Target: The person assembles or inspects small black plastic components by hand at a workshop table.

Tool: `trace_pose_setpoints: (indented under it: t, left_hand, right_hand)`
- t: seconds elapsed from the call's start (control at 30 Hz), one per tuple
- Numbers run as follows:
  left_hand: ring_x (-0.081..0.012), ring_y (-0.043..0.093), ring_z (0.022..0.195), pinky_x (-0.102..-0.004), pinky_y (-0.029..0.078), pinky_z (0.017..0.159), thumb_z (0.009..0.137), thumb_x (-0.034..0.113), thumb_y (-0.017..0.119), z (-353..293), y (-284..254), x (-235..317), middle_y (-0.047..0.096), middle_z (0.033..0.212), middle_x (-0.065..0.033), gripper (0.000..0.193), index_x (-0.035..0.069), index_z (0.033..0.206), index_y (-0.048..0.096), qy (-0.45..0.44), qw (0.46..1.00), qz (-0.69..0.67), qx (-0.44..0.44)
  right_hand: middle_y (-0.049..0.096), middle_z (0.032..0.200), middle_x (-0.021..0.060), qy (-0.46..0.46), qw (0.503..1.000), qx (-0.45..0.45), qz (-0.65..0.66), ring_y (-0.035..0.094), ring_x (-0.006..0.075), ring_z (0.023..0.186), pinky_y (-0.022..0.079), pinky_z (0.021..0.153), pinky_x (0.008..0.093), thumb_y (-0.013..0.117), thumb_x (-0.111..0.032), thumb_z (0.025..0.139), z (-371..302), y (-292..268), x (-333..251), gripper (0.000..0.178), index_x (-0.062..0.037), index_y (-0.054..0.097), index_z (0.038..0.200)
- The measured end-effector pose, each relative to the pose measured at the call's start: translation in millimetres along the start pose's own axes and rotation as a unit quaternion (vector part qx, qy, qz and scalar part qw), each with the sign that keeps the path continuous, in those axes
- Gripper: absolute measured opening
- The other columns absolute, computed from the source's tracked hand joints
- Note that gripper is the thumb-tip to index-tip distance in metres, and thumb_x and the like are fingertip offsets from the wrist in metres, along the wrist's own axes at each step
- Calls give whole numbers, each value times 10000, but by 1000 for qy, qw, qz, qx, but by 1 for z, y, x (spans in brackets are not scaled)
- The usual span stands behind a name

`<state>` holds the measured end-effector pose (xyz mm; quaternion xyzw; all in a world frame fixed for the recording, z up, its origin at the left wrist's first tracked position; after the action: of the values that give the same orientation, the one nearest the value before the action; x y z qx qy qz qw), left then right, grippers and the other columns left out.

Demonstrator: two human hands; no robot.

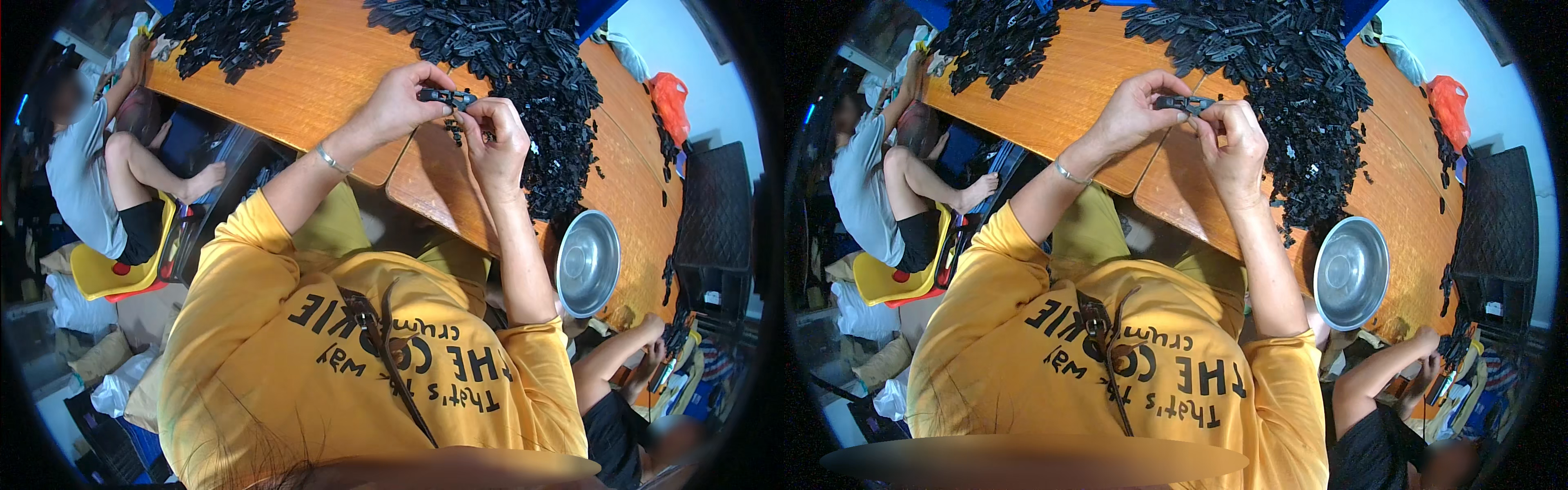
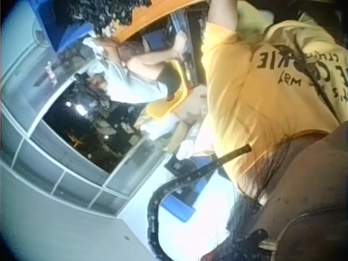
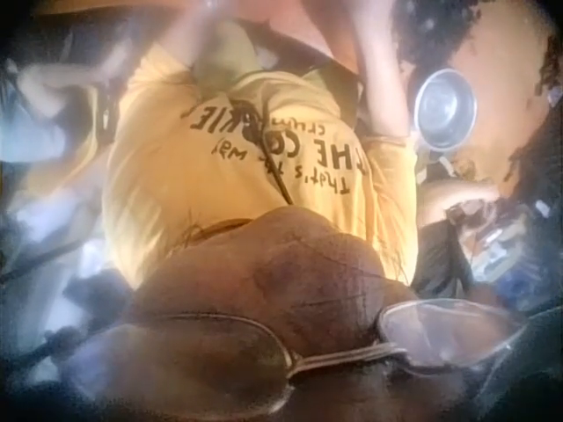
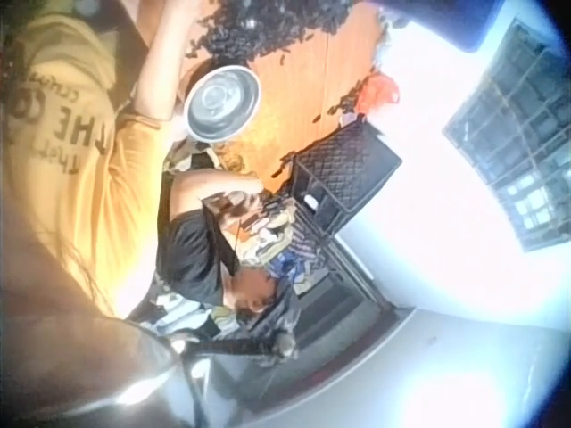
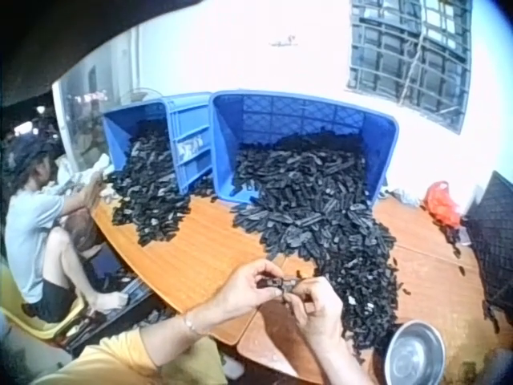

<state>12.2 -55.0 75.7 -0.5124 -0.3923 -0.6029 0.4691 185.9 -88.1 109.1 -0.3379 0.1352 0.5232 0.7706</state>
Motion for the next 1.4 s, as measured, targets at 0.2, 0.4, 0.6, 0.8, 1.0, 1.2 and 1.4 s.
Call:
trace_pose_setpoints:
  t: [0.2, 0.4, 0.6, 0.8, 1.0, 1.2, 1.4]
  left_hand:
    - [-50, 646, 899, -199, 537, 786, 921, -21, 731, -6, -8, 0, 687, 1004, 6, 270, 14, 1179, 658, -12, 1000, 13, 6]
    - [-128, 705, 987, -256, 588, 878, 993, 69, 700, -22, -11, -11, 712, 1111, -66, 269, 4, 1247, 639, -99, 980, -169, -34]
    - [-235, 714, 1118, -340, 603, 974, 1043, 79, 615, -32, -6, -39, 688, 1215, -118, 285, 12, 1319, 593, -151, 909, -388, -30]
    - [-229, 668, 1175, -388, 554, 1036, 1018, 69, 639, -33, 1, -52, 677, 1226, -102, 341, 21, 1347, 565, -142, 879, -449, -74]
    - [-149, 661, 1045, -310, 541, 936, 991, 73, 686, -33, -1, -58, 693, 1174, -46, 276, 56, 1265, 652, -172, 910, -369, -72]
    - [-90, 661, 1060, -246, 533, 937, 961, 72, 744, -31, -9, -64, 709, 1155, 9, 363, 81, 1310, 644, -171, 926, -333, -47]
    - [-58, 663, 956, -217, 539, 848, 957, 58, 747, -34, -9, -56, 711, 1110, 13, 402, 75, 1339, 623, -140, 947, -290, -17]
  right_hand:
    - [653, 877, 103, -16, 999, -28, 5, 658, 200, 703, 541, 603, 302, 811, 75, 809, 3, 9, -7, 210, -21, 645, 896]
    - [658, 886, 105, 4, 999, -16, 33, 665, 197, 714, 545, 617, 292, 801, 80, 815, -3, 17, 1, 199, -17, 651, 903]
    - [680, 893, 108, 9, 999, 2, 45, 666, 181, 712, 542, 619, 277, 786, 73, 838, -2, 22, 5, 166, -11, 663, 911]
    - [698, 917, 102, 56, 994, -31, 85, 690, 152, 734, 568, 643, 270, 779, 66, 854, -3, 28, 12, 146, -1, 680, 938]
    - [708, 934, 76, 89, 987, -25, 129, 694, 115, 753, 569, 627, 249, 786, 52, 864, -9, 33, 15, 140, -7, 679, 935]
    - [675, 921, 52, 134, 984, 6, 117, 671, 89, 730, 539, 607, 221, 797, 37, 864, -20, 34, 19, 146, -19, 672, 917]
    - [654, 898, 55, 131, 984, -14, 117, 670, 93, 709, 541, 603, 230, 787, 36, 870, -21, 40, 16, 131, -6, 668, 903]
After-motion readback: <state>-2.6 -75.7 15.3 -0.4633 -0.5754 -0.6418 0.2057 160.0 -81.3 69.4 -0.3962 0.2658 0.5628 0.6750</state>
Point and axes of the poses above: each hand's wrist, its own z-axis towards the middle knuckle, its own y-axis out of the palm, x = y × z, the point moved 5 cm from there along z, towards the middle knuckle
